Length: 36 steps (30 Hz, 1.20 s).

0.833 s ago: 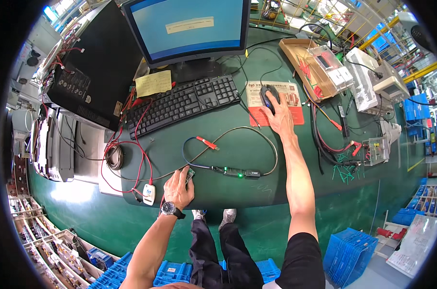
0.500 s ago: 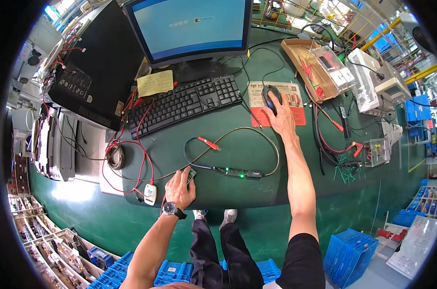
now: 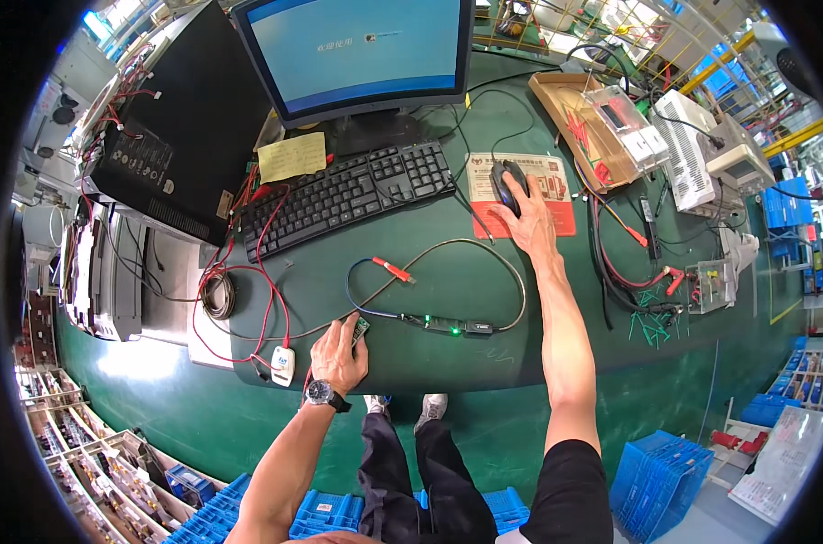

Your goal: The person operates a computer using a mouse and keyboard, then picks up a cable and touches its pins to a circuit board.

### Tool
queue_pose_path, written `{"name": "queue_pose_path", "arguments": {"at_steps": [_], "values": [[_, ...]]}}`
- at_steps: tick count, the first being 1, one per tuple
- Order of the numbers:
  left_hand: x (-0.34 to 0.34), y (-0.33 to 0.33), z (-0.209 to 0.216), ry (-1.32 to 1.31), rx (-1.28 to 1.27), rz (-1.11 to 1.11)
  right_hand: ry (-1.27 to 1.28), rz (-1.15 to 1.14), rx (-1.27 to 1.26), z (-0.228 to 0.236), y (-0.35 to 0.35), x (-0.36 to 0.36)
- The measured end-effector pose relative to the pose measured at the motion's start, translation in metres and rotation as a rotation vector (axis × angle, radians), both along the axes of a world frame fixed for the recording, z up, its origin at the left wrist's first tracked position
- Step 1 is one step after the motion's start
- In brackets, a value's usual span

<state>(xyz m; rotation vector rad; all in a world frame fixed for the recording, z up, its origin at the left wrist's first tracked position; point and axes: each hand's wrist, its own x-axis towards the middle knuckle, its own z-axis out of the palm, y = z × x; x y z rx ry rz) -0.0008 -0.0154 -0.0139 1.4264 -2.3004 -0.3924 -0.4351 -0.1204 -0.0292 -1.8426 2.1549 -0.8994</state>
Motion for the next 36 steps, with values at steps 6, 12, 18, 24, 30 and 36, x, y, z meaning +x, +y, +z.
{"name": "queue_pose_path", "arguments": {"at_steps": [6, 12, 18, 24, 30, 36], "values": [[-0.0019, 0.0, 0.0004, -0.01, -0.002, 0.001, 0.006, -0.007, -0.012, -0.0007, -0.0001, -0.0017], [-0.0009, 0.0001, 0.0006, -0.017, 0.013, 0.008, 0.028, -0.019, -0.013, 0.0012, -0.0004, 0.0019], [-0.0005, 0.0005, -0.0002, -0.014, 0.017, 0.014, 0.018, -0.02, -0.004, 0.0003, -0.0011, 0.0014], [-0.0014, 0.0005, -0.0012, -0.007, 0.031, 0.014, 0.068, -0.02, -0.031, -0.0057, -0.0003, -0.0044], [0.0, 0.001, 0.0009, -0.013, 0.031, 0.019, 0.05, -0.007, -0.039, -0.0017, -0.0005, 0.0015], [-0.0029, 0.001, 0.0006, -0.007, 0.033, 0.017, 0.08, -0.026, -0.046, -0.0019, 0.0013, -0.0015]]}}
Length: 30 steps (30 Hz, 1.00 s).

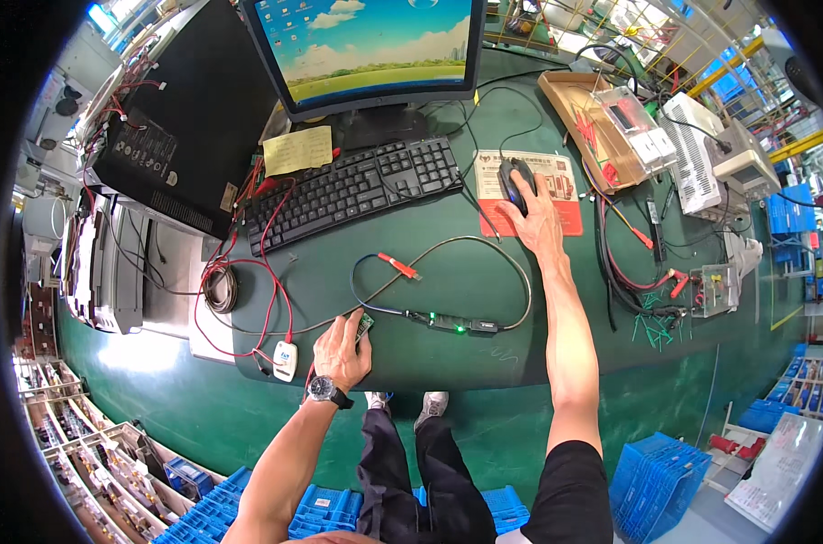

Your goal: The person operates a computer using a mouse and keyboard, then picks up a cable and touches its pins to a circuit board.

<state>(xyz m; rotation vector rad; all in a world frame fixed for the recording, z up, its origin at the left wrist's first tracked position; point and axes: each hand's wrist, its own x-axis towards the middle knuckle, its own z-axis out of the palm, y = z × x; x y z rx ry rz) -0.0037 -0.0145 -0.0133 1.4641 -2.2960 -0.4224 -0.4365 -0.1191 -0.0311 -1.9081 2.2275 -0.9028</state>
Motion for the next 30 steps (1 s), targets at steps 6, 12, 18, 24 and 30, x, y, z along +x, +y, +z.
{"name": "queue_pose_path", "arguments": {"at_steps": [6, 12, 18, 24, 30], "values": [[0.006, 0.001, 0.0, 0.011, -0.023, 0.014, -0.114, 0.027, 0.056, 0.007, -0.005, 0.013], [0.0, -0.002, 0.001, 0.054, -0.055, -0.02, 0.046, 0.04, -0.06, 0.0, -0.001, -0.001], [0.005, 0.0, -0.002, 0.073, -0.04, 0.001, 0.114, 0.002, -0.008, 0.007, -0.003, 0.007], [0.002, 0.0, -0.004, 0.086, -0.032, -0.012, 0.235, -0.061, -0.066, -0.008, -0.003, -0.006], [0.005, -0.001, -0.004, 0.099, -0.031, -0.015, 0.067, 0.046, -0.021, 0.002, -0.001, 0.005]]}}
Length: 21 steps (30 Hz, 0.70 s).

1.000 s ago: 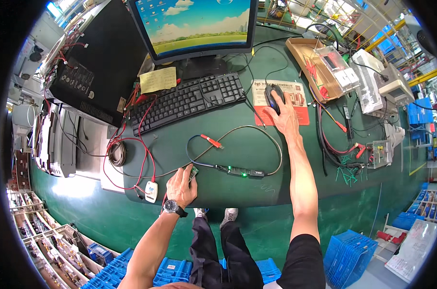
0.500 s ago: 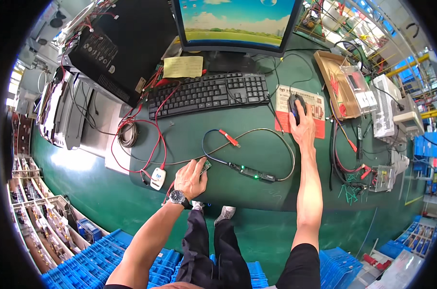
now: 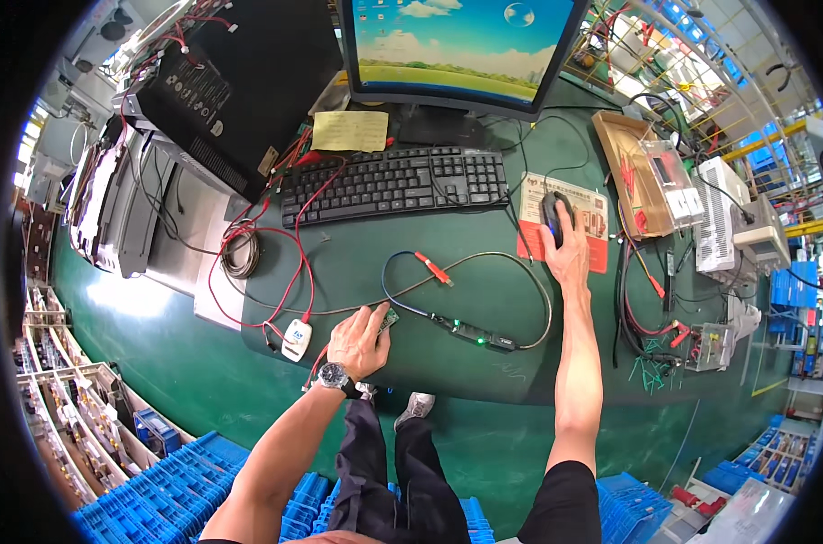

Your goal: The person operates a computer using a mouse and keyboard, then picks up a cable and touches its pins to a circuit board.

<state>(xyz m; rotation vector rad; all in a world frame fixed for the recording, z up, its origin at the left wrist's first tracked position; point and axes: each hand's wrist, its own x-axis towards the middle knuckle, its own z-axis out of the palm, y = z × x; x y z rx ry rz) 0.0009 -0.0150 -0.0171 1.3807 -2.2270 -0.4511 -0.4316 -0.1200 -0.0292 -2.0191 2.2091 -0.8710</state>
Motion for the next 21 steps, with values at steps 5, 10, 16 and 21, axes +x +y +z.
{"name": "queue_pose_path", "arguments": {"at_steps": [5, 10, 16, 21], "values": [[-0.001, 0.0, 0.002, -0.029, -0.012, -0.003, -0.031, 0.015, 0.026, -0.003, -0.001, -0.006], [-0.001, 0.0, 0.002, -0.028, 0.006, -0.001, -0.043, 0.044, -0.003, -0.005, 0.002, -0.007], [-0.001, 0.0, 0.0, -0.026, 0.005, -0.004, -0.152, 0.004, 0.095, -0.001, 0.0, -0.004], [-0.003, -0.002, 0.004, -0.061, -0.036, -0.001, -0.075, 0.023, 0.051, -0.006, -0.002, -0.011]]}}
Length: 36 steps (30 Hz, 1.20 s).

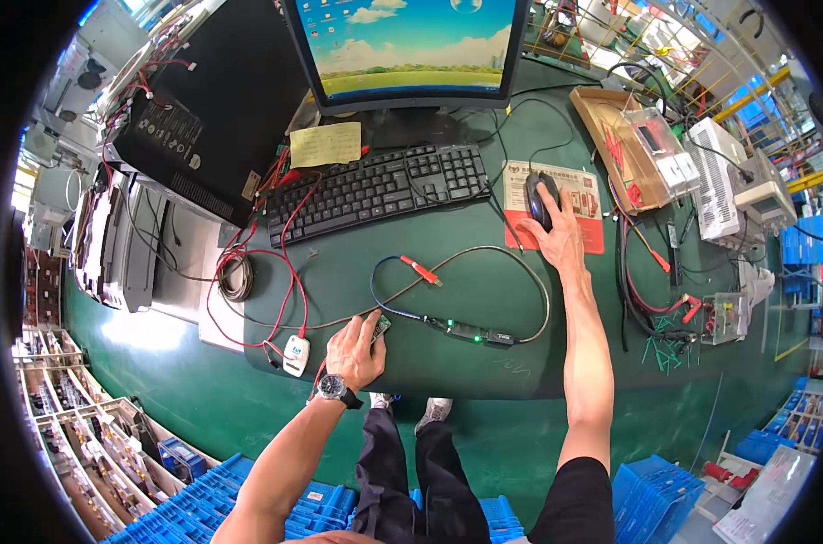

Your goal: The person operates a computer using a mouse and keyboard, then picks up a cable and touches its pins to a circuit board.

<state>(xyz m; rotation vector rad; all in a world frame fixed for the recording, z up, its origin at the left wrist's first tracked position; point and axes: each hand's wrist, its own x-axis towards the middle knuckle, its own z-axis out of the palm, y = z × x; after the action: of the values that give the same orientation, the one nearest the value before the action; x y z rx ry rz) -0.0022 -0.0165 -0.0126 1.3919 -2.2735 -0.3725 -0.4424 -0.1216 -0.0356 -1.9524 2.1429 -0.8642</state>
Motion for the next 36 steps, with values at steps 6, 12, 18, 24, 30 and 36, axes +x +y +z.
{"name": "queue_pose_path", "arguments": {"at_steps": [6, 12, 18, 24, 30, 36], "values": [[0.001, 0.002, -0.003, -0.003, 0.026, 0.01, -0.125, -0.03, 0.079, 0.014, -0.001, 0.009], [0.0, 0.002, 0.0, -0.048, 0.041, 0.013, -0.109, -0.051, 0.089, 0.017, 0.0, 0.011], [0.0, 0.002, -0.002, -0.023, 0.004, 0.002, -0.126, -0.053, 0.096, 0.015, 0.001, 0.012], [-0.001, 0.001, 0.001, -0.023, 0.049, 0.004, -0.108, -0.072, 0.116, 0.016, 0.001, 0.01], [0.003, 0.002, 0.002, -0.04, 0.066, 0.021, -0.098, -0.055, 0.119, 0.016, -0.002, 0.015], [-0.007, 0.001, 0.002, -0.006, 0.051, 0.006, -0.055, -0.083, 0.136, 0.018, 0.004, 0.006]]}}
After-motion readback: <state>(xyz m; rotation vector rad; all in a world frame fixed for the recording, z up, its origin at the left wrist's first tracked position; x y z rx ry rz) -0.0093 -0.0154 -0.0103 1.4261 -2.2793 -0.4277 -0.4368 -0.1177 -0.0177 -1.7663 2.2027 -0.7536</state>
